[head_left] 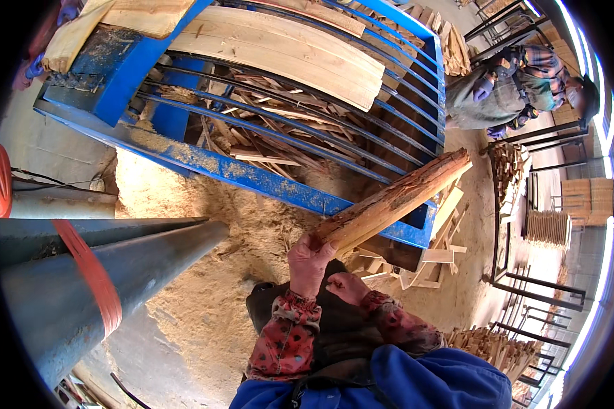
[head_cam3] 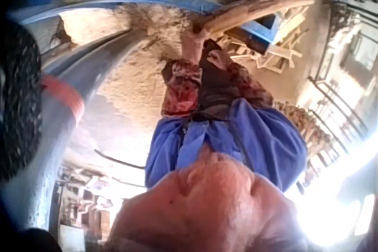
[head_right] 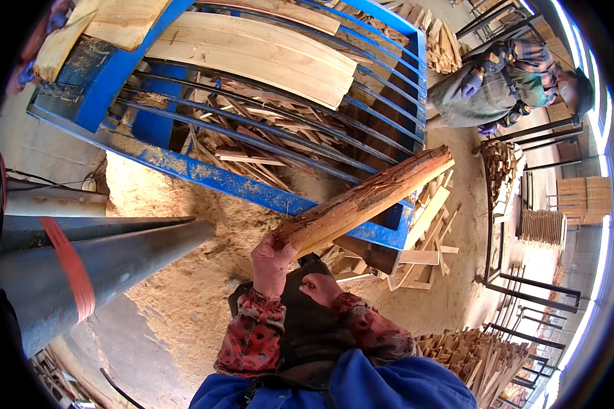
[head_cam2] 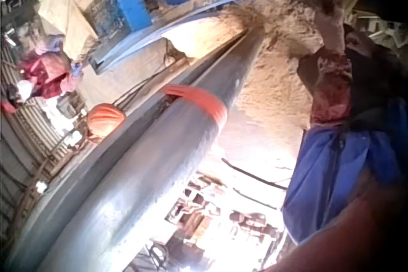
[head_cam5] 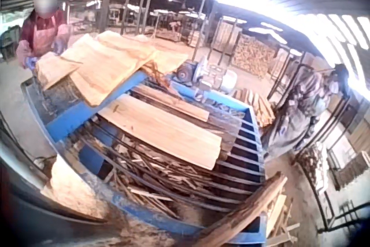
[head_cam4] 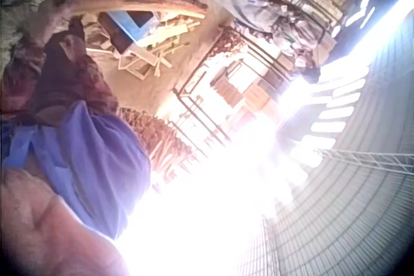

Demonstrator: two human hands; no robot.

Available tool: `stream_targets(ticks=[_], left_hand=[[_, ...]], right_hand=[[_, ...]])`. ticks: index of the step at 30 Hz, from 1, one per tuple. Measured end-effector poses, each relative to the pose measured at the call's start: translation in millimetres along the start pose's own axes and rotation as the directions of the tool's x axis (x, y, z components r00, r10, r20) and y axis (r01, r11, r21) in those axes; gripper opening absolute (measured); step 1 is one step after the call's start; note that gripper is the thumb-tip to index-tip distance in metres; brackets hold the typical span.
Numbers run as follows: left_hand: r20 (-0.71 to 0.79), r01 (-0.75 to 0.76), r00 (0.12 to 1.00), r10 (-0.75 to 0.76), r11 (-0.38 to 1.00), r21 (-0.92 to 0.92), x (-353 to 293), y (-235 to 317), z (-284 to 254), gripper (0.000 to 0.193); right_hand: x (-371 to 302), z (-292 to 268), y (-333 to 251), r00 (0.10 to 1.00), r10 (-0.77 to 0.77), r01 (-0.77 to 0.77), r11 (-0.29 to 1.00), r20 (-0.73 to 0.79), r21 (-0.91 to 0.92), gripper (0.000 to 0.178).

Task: The person picks up processed wooden planks from a blue metal rack and places them into a black wheelbarrow. The worker repeatedly grabs planks from the rack and transfers them to the wheelbarrow, which is positioned nearby on the sawdust-covered floor.

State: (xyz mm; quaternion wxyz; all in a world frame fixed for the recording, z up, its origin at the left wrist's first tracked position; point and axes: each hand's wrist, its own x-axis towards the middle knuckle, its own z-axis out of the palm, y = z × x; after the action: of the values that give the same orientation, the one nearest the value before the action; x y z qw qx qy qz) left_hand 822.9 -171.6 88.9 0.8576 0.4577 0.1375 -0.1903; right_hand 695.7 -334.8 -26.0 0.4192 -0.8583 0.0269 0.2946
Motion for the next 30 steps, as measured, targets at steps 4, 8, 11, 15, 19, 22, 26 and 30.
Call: stream_targets(ticks=[4, 8, 11, 15, 19, 22, 26, 30], left_hand=[[-0.016, 0.048, 0.999, -0.046, 0.987, 0.150, -29, 16, -27, 0.043], [-0.197, 0.136, 0.973, -0.123, 0.989, 0.054, -97, 28, -89, 0.048], [-0.297, 0.169, 0.935, -0.193, 0.980, -0.108, -172, 42, -136, 0.052], [-0.501, 0.027, 0.857, -0.122, 0.981, -0.193, -299, 29, -178, 0.052], [-0.693, -0.178, 0.721, 0.016, 0.971, -0.162, -384, 32, -144, 0.044], [-0.835, -0.157, 0.549, -0.040, 0.976, -0.150, -416, 18, -93, 0.043], [-0.927, -0.168, 0.369, -0.068, 0.976, -0.139, -419, -50, -63, 0.039], [-0.966, -0.193, 0.163, -0.200, 0.954, -0.230, -431, -85, -59, 0.031]], right_hand=[[-4, -16, -24, 0.996, -0.087, 0.087, 0.996, -0.010, -0.002, 0.029], [-13, -35, -54, 0.994, 0.011, -0.018, 0.998, 0.112, 0.062, 0.028], [-9, -39, -59, 0.968, 0.004, 0.023, 0.994, 0.252, -0.105, 0.028], [6, -19, -41, 0.926, -0.246, 0.288, 0.950, 0.287, -0.116, 0.042], [49, 33, 48, 0.770, -0.543, 0.585, 0.811, 0.334, -0.029, 0.051], [80, 26, 22, 0.791, -0.303, 0.459, 0.868, 0.532, -0.188, 0.030], [83, 13, -43, 0.719, -0.037, 0.097, 0.994, 0.694, -0.048, 0.013], [97, 5, -40, 0.683, 0.089, 0.149, 0.955, 0.725, -0.257, 0.012]])
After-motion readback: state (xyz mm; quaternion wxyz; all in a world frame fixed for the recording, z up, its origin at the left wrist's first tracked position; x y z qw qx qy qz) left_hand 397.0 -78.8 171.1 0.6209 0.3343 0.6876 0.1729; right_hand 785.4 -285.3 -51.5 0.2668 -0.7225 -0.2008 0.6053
